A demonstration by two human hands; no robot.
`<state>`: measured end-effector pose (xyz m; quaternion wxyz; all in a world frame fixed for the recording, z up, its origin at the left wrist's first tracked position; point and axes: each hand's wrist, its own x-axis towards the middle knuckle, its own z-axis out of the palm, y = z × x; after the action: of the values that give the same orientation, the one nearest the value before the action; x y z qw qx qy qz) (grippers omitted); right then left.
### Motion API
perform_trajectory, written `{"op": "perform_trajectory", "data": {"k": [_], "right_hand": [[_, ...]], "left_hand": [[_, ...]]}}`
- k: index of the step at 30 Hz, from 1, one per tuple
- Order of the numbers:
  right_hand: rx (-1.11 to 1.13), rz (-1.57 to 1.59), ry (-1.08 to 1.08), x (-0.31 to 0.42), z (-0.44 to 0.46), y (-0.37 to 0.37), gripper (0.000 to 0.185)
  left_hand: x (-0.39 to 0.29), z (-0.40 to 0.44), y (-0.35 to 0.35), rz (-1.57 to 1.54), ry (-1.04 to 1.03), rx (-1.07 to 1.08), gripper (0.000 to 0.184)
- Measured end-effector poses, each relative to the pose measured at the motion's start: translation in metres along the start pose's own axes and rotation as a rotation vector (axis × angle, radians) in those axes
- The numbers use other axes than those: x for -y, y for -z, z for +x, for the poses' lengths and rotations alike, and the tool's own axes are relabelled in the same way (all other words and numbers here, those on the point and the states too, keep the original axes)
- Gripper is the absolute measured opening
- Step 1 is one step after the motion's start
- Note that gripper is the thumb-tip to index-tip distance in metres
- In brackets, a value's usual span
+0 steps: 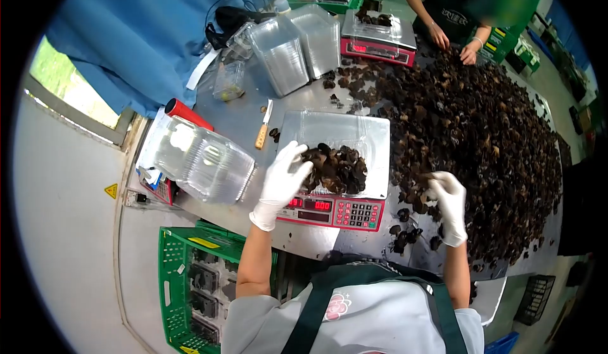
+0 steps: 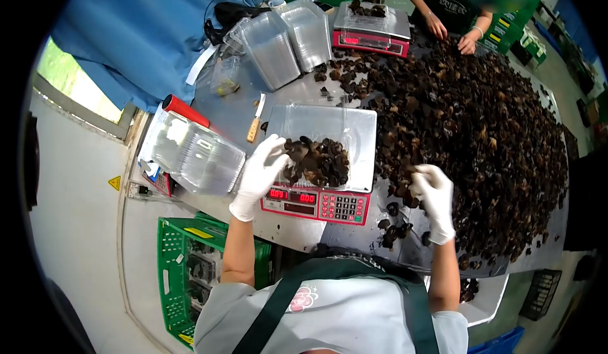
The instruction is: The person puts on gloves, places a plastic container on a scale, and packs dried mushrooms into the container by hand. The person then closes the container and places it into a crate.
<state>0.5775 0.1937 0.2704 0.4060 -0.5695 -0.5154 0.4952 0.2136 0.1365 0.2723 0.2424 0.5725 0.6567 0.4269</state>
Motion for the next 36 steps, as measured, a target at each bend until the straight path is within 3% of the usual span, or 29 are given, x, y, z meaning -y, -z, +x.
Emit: {"op": "perform_trajectory", "data": {"k": [5, 7, 9, 11, 14, 15, 17, 18, 19, 21, 23, 25, 28, 31, 35, 36], "right_hand": [[-0.49, -0.062, -0.053, -0.085, -0.064, 0.142, 0.011], [-0.629, -0.236, -0.086, -0.148, -0.104, 0.223, 0.012], [-0.768, -0.769, -0.069, -0.213, -0.153, 0.3, 0.025], [-0.817, -1.145, -0.575, -0.17, -0.183, 0.285, 0.042], [-0.841, -1.005, -0.428, -0.165, -0.186, 0.25, 0.051], [-0.802, -0.983, -0.256, -0.148, -0.179, 0.215, 0.049], [-0.609, -0.866, -0.14, -0.127, -0.158, 0.152, 0.05], [-0.433, -0.732, -0.342, -0.093, -0.146, 0.118, 0.055], [-0.374, -0.716, -0.235, -0.111, -0.142, 0.097, 0.062], [-0.2, -0.914, -0.08, -0.147, -0.133, 0.063, 0.085], [-0.094, -0.996, -0.152, -0.13, -0.125, 0.033, 0.091], [-0.1, -1.016, -0.064, -0.141, -0.121, 0.016, 0.089], [-0.067, -0.992, 0.024, -0.143, -0.12, 0.008, 0.075], [-0.102, -0.979, 0.162, -0.153, -0.12, 0.013, 0.063], [-0.089, -0.892, 0.133, -0.158, -0.121, 0.028, 0.034], [-0.119, -0.886, 0.154, -0.168, -0.12, 0.031, 0.03]], "left_hand": [[0.021, -0.004, 0.014, -0.095, 0.178, -0.02, 0.037], [0.034, -0.005, 0.008, -0.082, 0.161, -0.049, 0.04], [0.031, -0.009, -0.003, 0.0, 0.112, -0.058, 0.042], [0.026, -0.01, -0.012, 0.072, 0.018, -0.034, 0.055], [0.022, -0.011, -0.032, 0.217, -0.082, 0.091, 0.073], [0.022, -0.013, -0.04, 0.294, -0.088, 0.122, 0.074], [0.021, -0.018, -0.057, 0.439, -0.109, 0.114, 0.074], [0.019, -0.018, -0.063, 0.479, -0.129, 0.114, 0.075], [0.013, -0.019, -0.067, 0.473, -0.13, 0.113, 0.075], [0.01, -0.02, -0.076, 0.393, -0.1, 0.093, 0.074], [-0.006, -0.023, -0.082, 0.451, -0.069, 0.019, 0.069], [-0.025, -0.032, -0.09, 0.525, -0.212, -0.121, 0.061], [-0.057, -0.048, -0.112, 0.169, -0.424, -0.002, 0.041], [-0.068, -0.071, -0.141, 0.102, -0.495, 0.009, 0.026], [-0.046, -0.083, -0.138, 0.144, -0.296, 0.021, 0.021], [-0.043, -0.078, -0.131, 0.221, -0.347, -0.076, 0.019]]}}
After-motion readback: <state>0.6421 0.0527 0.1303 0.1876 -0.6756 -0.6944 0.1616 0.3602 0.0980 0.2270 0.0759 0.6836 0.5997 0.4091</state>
